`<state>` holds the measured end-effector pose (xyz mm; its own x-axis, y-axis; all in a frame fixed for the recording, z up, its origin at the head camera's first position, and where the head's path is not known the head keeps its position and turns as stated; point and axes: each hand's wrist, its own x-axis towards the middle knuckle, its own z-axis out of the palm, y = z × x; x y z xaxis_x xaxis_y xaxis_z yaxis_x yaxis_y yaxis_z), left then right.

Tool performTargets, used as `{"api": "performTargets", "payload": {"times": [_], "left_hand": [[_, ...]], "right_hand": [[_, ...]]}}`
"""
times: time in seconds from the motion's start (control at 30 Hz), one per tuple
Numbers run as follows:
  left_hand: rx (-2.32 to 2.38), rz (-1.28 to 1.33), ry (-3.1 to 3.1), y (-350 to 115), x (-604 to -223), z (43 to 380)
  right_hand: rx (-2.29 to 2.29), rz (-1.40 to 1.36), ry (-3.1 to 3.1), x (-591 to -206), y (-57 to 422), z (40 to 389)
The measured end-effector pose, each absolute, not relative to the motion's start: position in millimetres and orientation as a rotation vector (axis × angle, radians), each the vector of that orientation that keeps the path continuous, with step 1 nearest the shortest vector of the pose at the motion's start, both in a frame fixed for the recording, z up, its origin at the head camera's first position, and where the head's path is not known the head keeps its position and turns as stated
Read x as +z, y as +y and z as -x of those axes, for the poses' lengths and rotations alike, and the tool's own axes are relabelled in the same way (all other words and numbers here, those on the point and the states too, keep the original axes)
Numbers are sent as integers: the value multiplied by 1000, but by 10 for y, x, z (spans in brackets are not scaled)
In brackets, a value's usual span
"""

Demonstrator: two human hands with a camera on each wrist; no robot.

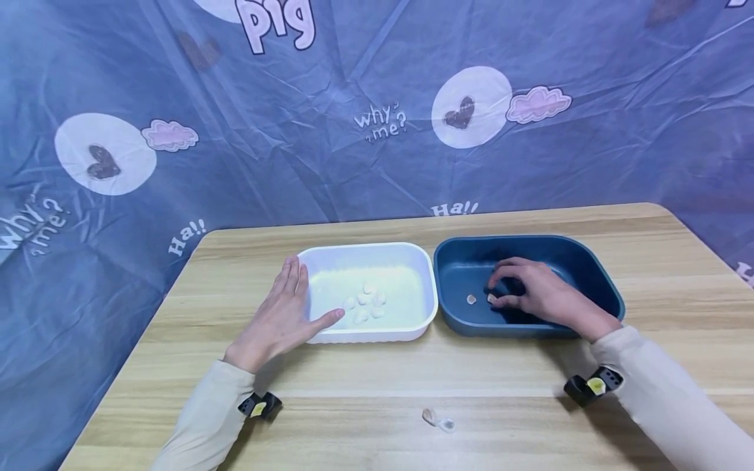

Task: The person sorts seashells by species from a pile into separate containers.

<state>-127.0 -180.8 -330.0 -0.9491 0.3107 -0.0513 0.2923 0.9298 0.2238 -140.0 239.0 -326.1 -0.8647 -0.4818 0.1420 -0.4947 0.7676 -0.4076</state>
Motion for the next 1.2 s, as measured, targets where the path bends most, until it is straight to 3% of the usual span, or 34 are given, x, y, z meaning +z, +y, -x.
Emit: {"api": "performTargets", "payload": {"times": [0.23, 0.53, 0.8, 1.2], "left_hand": [[320, -474, 2996, -1806, -3310, 1271], [334, -472, 2990, -1814, -3320, 1284], [336, -470, 2997, -1819, -3326, 1288], [323, -455, 2985, -1818, -3317, 1291]], "right_hand": [[752, -772, -2693, -3083, 2384, 1135], [904, -936, -2456, -3042, 2189, 762], [1213, -1148, -2475, -3300, 1918, 540], [1073, -1604, -2532, -3629, 1737, 445]]}}
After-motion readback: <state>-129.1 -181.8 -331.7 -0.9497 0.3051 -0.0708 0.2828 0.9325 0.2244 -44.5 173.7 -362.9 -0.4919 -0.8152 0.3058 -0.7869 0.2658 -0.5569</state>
